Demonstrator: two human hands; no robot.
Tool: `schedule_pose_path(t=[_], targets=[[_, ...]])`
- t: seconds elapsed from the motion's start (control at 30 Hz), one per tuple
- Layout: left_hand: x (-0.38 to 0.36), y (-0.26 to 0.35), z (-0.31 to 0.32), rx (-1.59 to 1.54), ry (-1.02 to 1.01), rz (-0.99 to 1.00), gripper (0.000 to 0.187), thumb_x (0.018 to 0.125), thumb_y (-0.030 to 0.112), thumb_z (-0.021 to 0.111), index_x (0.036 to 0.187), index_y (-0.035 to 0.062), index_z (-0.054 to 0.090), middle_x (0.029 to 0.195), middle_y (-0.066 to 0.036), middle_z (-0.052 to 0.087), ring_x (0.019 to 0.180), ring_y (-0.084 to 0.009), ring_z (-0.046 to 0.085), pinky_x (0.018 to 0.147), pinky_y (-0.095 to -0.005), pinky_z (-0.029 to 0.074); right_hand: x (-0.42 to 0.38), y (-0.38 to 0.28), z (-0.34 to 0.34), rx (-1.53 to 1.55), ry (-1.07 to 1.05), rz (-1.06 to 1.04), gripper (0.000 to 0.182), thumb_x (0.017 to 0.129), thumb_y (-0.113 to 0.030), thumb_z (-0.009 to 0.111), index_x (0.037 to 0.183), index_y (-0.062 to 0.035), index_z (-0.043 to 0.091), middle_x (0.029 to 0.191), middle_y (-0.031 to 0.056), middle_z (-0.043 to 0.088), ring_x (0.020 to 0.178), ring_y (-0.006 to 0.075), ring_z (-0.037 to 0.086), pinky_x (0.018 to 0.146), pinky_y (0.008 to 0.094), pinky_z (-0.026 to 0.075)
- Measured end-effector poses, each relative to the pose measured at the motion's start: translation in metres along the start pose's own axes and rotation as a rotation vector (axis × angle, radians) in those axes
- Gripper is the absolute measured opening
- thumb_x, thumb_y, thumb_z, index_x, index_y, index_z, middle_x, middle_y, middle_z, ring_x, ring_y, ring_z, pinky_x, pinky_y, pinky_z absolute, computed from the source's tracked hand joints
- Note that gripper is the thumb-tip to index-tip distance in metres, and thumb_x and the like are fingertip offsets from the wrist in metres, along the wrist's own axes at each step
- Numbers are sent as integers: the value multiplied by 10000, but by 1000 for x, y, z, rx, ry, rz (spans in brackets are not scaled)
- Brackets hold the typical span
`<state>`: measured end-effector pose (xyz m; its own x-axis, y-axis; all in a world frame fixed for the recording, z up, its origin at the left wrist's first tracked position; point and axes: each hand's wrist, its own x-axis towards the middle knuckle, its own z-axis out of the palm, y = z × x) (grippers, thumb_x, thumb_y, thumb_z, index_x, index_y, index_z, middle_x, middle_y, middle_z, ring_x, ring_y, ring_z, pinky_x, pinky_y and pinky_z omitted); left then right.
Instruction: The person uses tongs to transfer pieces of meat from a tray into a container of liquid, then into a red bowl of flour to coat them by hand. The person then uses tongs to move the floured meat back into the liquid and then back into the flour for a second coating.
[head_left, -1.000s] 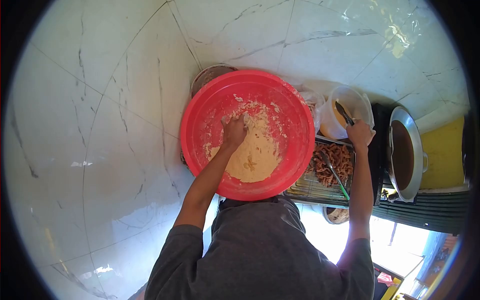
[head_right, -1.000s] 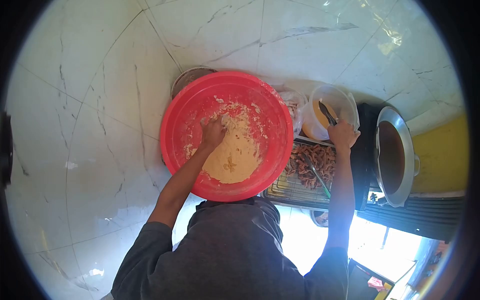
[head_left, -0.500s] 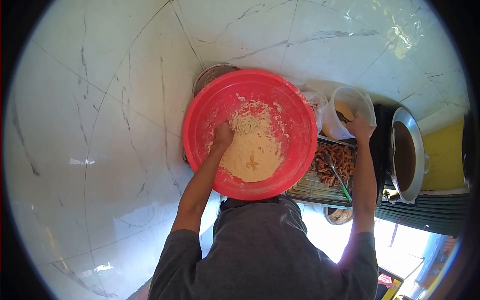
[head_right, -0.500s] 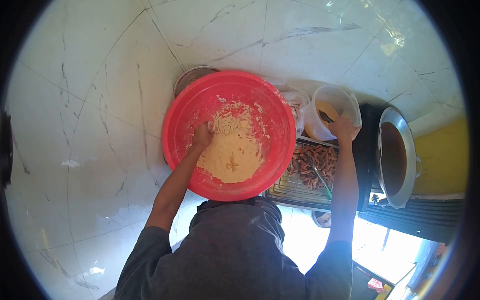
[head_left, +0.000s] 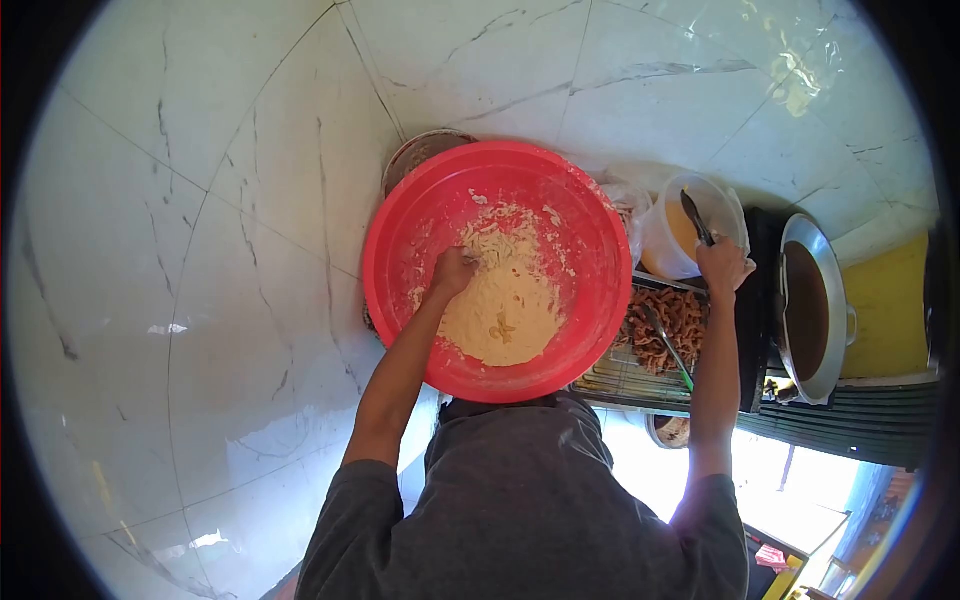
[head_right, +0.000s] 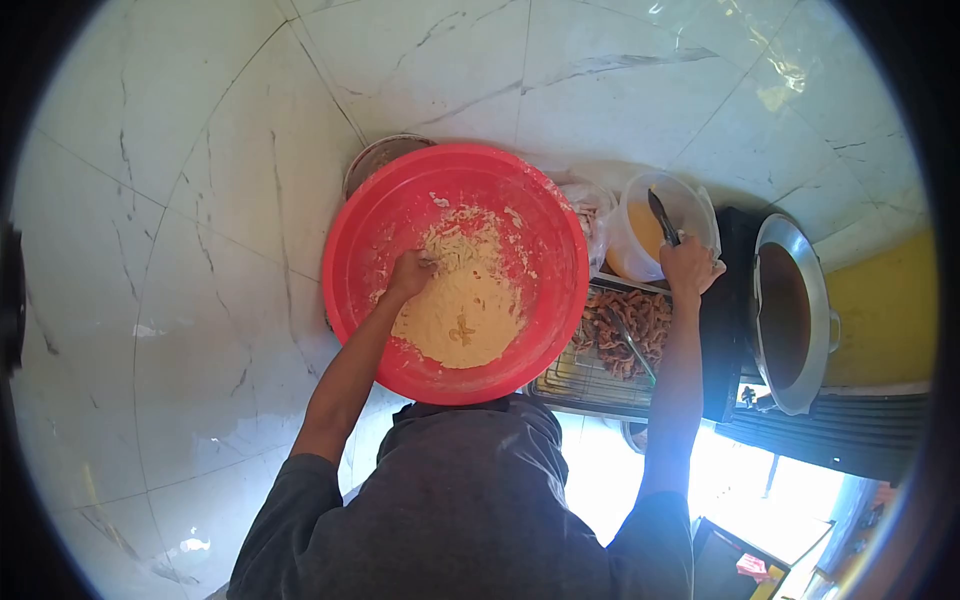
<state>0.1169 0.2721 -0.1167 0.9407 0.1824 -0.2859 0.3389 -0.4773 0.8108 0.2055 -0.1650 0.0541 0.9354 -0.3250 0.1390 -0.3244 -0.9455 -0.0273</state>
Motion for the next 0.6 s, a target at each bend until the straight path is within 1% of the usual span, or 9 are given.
schedule_pose_path(t=[0.03,0.13,0.23,0.33,0.43,0.53,0.6], targets=[[-2,1,0,-23,-13,-8,244,843,105,670,1049,-23,692,883,-155,720,819,-206,694,769,-327,530,2,3,5,9,-47,-9,387,746,-273,610,1090,-121,703,1041,206,684,1061,363,621,969,495,399],[5,-10,3,-114,-49,-7,252,849,102,662,1069,-17,687,920,-150,722,830,-193,693,764,-329,533,-3,-1,-1,47,3,23,402,743,-270,613,1089,-85,697,1057,215,678,1064,375,617,970,472,410],[4,-13,4,-184,-37,-18,263,858,97,650,1094,-17,678,954,-142,720,841,-184,691,759,-327,534,-4,-2,0,9,-46,14,415,747,-291,623,1098,-81,694,1057,213,679,1065,370,618,967,473,410],[-3,1,-1,60,-38,10,288,865,103,645,1120,-31,661,977,-141,717,859,-186,690,773,-316,533,-14,-9,-15,31,-29,14,430,746,-309,638,1108,-84,691,1053,221,678,1066,374,618,961,476,413],[7,-19,8,24,-27,23,302,871,116,644,1134,-30,654,966,-147,717,879,-190,691,796,-308,528,-13,-5,-7,28,-4,-8,428,744,-321,649,1103,-93,694,1050,228,677,1056,375,625,962,483,410],[20,-36,14,56,-74,12,299,875,137,649,1124,-29,655,957,-145,717,850,-188,688,796,-310,527,-16,-7,-11,38,14,14,416,741,-315,655,1081,-79,700,1047,231,678,1044,384,629,959,474,420],[22,-43,20,48,27,84,280,880,141,649,1101,-31,656,914,-132,713,804,-178,679,781,-313,528,-16,-6,-10,47,15,14,406,742,-323,652,1058,-73,704,1039,231,680,1041,377,633,973,477,410]])
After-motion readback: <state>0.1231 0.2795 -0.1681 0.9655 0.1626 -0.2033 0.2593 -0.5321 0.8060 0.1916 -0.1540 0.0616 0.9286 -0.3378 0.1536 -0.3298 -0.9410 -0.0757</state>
